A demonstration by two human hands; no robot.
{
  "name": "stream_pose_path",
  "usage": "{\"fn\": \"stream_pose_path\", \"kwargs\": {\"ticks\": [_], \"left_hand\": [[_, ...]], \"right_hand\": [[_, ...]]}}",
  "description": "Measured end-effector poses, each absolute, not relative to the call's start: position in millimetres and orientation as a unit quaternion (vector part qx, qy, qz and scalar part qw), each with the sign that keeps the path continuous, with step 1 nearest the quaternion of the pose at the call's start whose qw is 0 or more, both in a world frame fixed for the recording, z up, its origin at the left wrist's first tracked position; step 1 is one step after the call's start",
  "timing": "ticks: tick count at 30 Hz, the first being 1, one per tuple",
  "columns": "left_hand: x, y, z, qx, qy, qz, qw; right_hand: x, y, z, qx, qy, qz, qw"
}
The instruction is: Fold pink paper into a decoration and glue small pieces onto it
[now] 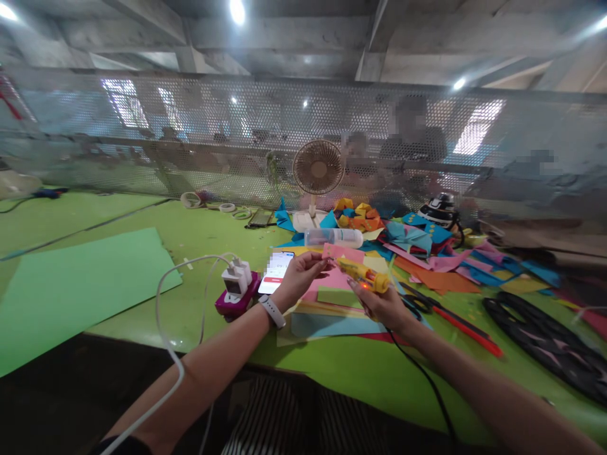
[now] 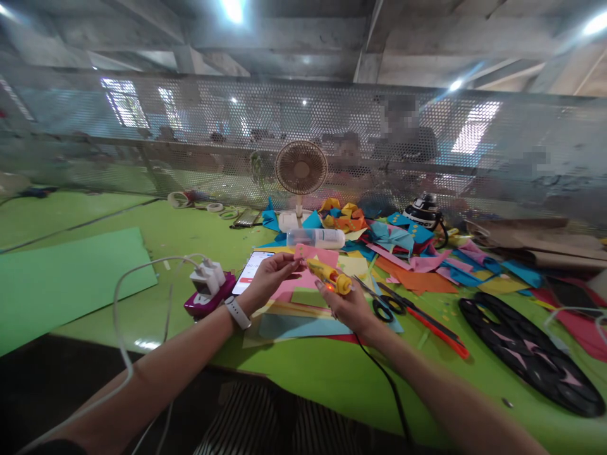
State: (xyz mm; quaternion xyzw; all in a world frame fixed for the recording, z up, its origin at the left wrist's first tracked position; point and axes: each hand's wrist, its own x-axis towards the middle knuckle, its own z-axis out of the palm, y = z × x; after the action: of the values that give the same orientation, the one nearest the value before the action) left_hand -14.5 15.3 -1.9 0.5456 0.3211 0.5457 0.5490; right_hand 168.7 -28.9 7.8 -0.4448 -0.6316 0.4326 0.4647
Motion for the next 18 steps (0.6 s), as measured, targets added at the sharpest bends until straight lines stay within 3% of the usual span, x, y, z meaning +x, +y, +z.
{"fn": "stream_pose_path", "kwargs": {"ticks": [14,18], "left_hand": [[-14.2,17.2,-3.7,0.553,0.321,0.545,0.543],[-14.1,15.7,-3.2,0.591,0.335,0.542,0.495]], "right_hand": [[169.1,-28.6,7.8,-0.447,-0.627,0.436,0.466],[168.9,-28.7,6.6,-0.444,-0.634,0.434,0.461]]}}
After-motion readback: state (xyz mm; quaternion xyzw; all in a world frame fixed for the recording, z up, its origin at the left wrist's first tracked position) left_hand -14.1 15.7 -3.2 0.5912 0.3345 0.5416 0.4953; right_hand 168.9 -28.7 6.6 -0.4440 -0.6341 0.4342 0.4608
